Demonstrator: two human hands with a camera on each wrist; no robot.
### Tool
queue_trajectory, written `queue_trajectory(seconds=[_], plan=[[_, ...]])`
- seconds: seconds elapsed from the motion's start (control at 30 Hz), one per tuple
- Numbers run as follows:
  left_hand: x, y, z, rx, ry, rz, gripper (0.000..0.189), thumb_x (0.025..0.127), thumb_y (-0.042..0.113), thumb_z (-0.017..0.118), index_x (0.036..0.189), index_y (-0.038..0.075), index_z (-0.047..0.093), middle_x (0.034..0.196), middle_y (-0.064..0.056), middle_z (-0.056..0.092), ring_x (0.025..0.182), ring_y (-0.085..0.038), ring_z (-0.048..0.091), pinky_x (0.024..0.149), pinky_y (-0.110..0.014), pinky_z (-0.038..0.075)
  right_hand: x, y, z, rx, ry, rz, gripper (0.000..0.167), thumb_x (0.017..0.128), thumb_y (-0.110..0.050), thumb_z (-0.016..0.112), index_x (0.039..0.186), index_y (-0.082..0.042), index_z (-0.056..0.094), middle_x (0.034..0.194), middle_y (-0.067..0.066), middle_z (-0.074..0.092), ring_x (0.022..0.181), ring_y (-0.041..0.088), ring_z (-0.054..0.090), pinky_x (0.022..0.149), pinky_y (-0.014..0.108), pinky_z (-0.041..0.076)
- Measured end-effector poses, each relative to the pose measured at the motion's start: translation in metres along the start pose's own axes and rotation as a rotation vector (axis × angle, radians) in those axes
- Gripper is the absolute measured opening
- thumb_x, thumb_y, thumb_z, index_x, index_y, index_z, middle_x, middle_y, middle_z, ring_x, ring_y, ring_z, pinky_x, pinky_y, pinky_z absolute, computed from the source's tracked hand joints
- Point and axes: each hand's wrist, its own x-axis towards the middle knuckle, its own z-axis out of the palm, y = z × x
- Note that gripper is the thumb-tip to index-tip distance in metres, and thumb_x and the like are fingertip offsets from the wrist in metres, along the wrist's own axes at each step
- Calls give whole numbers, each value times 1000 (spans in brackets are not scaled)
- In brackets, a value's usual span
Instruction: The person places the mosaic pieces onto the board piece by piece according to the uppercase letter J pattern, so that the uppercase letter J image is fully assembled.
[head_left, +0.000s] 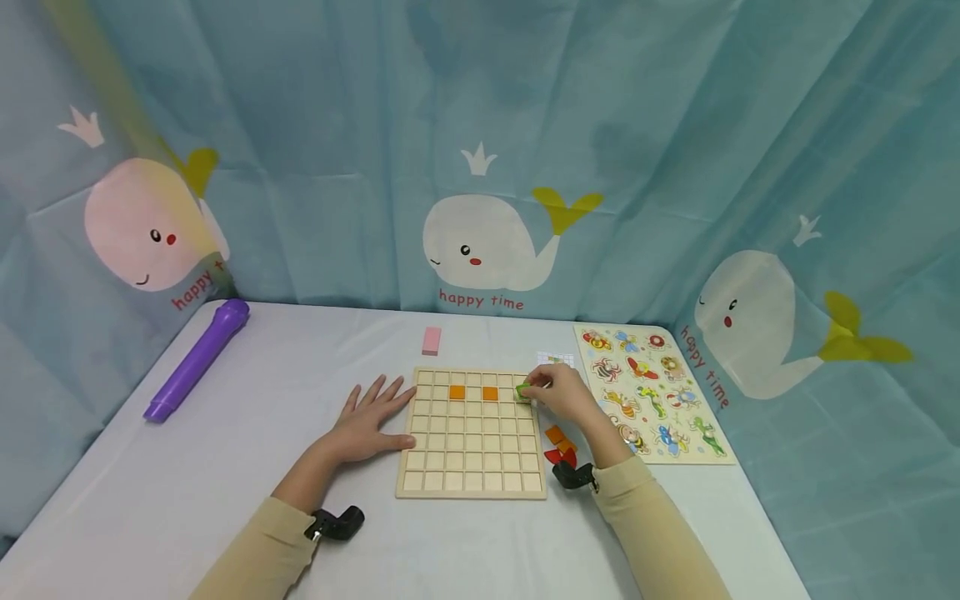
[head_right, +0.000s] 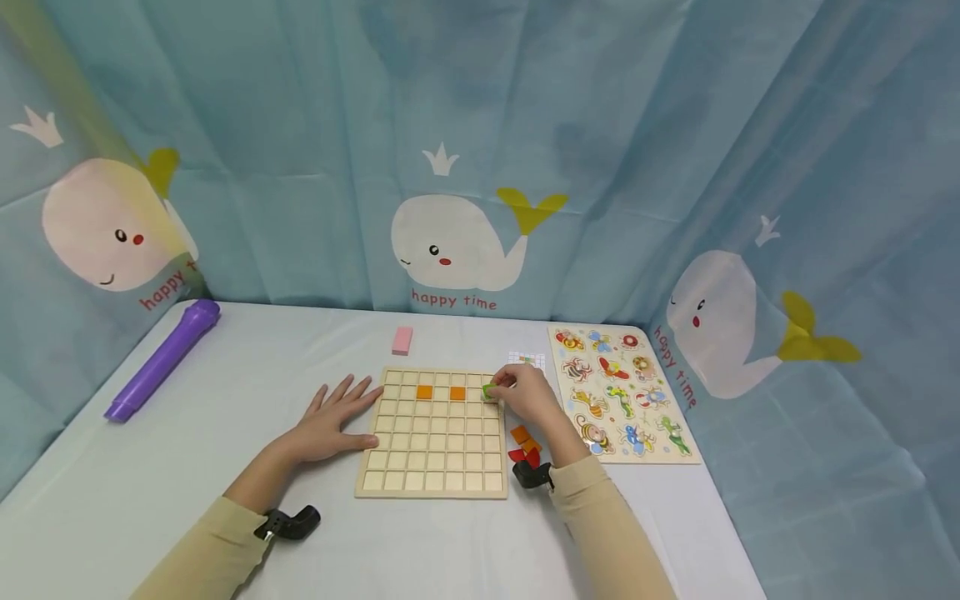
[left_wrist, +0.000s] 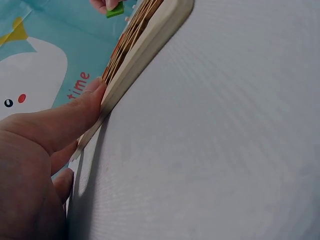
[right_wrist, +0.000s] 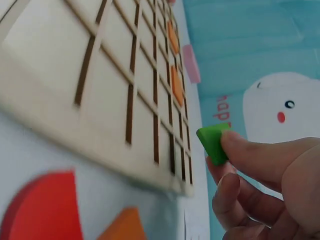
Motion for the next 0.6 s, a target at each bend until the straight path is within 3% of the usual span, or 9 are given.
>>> queue_trajectory(seconds=[0.17, 0.33, 0.6], plan=[[1, 1, -1, -1, 4, 6, 94, 82, 63, 72, 158, 21, 36, 168, -12, 22, 156, -41, 4, 121, -65, -8, 9, -10, 7, 54, -12, -27, 10, 94, -24, 74, 98, -15, 76, 86, 0, 69, 75, 19, 65, 65, 30, 55], [0, 1, -2, -11, 11, 9, 94, 82, 62, 73, 158, 20, 37, 168, -13, 23, 156, -42, 4, 121, -65, -8, 19, -20, 18, 123, -81, -51, 9, 94, -22, 74, 98, -14, 75, 86, 3, 69, 76, 24, 68, 65, 33, 58], [-1, 2, -1, -5, 24, 9, 94, 81, 61, 74, 157, 19, 39, 167, -13, 25, 156, -43, 6, 121, -66, -7, 33, -32, 37, 113, -92, -91, 7, 94, -24, 74, 94, -17, 75, 87, 0, 69, 73, 21, 66, 60, 29, 53]])
